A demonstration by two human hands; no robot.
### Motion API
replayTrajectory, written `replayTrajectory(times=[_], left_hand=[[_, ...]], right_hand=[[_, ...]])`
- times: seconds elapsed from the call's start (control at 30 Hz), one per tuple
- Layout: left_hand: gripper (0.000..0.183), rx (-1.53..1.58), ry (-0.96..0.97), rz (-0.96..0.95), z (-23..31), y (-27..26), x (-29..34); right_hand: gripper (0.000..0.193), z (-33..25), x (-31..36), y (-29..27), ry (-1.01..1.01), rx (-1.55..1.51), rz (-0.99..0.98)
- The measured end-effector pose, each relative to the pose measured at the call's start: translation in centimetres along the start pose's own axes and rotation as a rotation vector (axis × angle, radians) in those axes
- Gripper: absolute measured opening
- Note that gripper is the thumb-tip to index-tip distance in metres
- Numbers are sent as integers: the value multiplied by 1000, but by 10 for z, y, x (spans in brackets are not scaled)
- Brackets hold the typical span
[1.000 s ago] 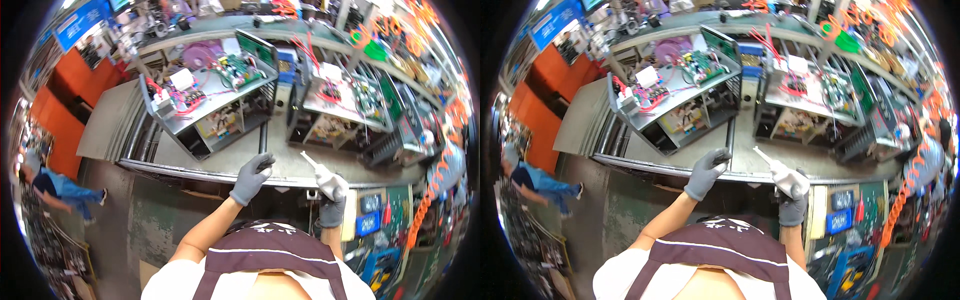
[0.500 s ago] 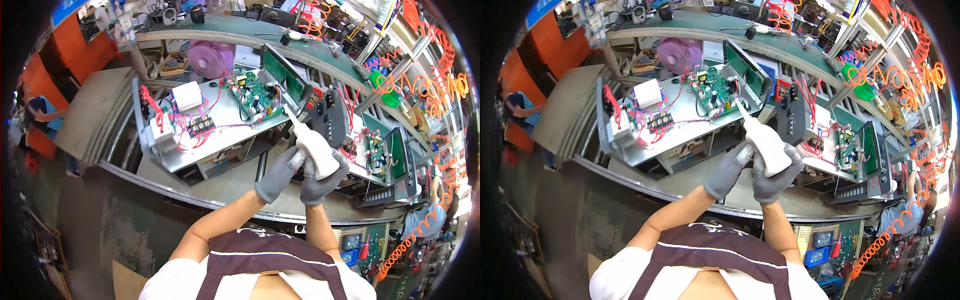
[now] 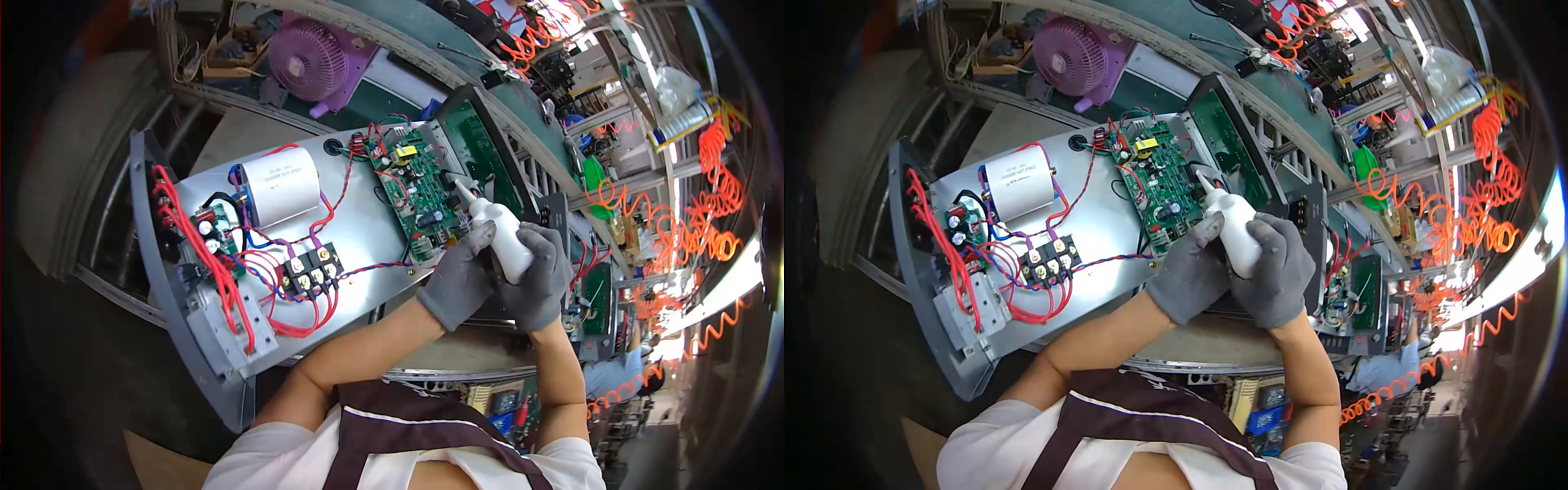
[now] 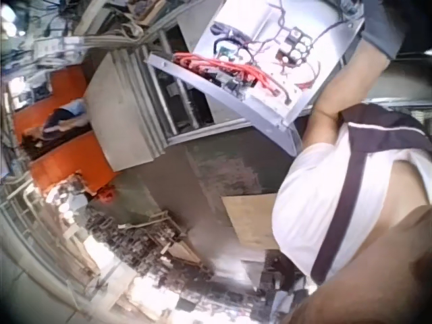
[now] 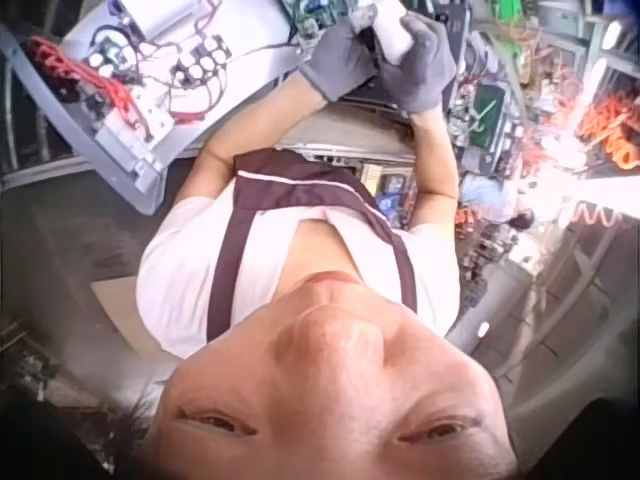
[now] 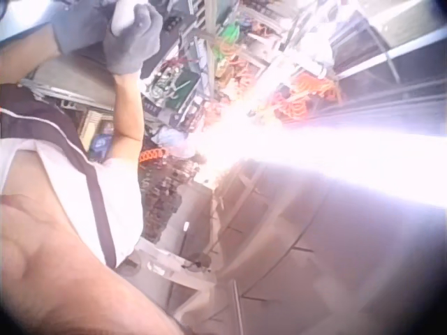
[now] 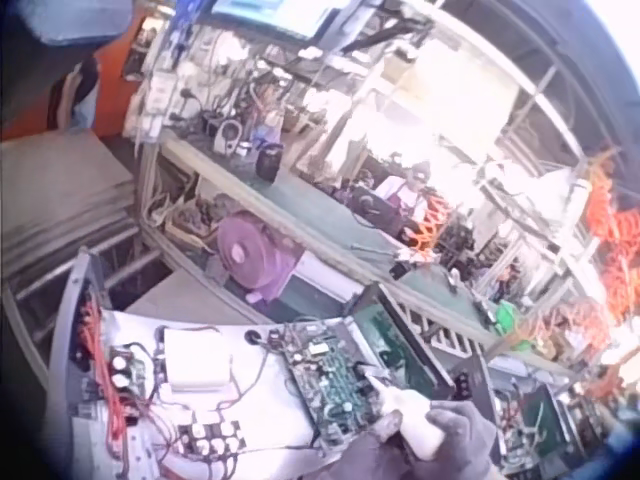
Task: The person uses a white squeeze bottle to apply adhesive to a circuit board inside an open electronic device. They repeatedly pick up a small metal tool, use it to scrape or clean the nozzle of the bottle, and then continue applying the adhesive to different areas of the board.
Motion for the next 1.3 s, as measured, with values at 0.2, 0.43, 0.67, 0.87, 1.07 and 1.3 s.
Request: replayTrajectory(times=[0.2, 0.43, 0.67, 0.87, 1.07, 1.3], left_hand=[[44, 170, 141, -12, 12, -10, -7], [42, 292, 148, 29, 19, -7, -8], [44, 330, 120, 29, 17, -12, -12], [38, 425, 147, -19, 25, -7, -14], [39, 453, 168, -41, 26, -10, -17], [41, 480, 147, -45, 30, -7, -16]], right_hand=[[47, -10, -19, 27, -148, -7, -152], [39, -22, -35, 40, -225, 13, -237], [37, -26, -39, 46, -280, 45, -285], [35, -31, -45, 52, -339, 53, -299], [33, -34, -48, 56, -354, 79, -336], [31, -39, -54, 61, -383, 92, -385]])
Point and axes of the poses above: each hand's wrist, its own x-axis away from the middle knuckle, its own y-axis out of the palm, z = x × y, the point moved 9 cm from there along -x, towards the middle knuckle, and after that the axes turned 8 degrees about x, right-handed, at the moved point
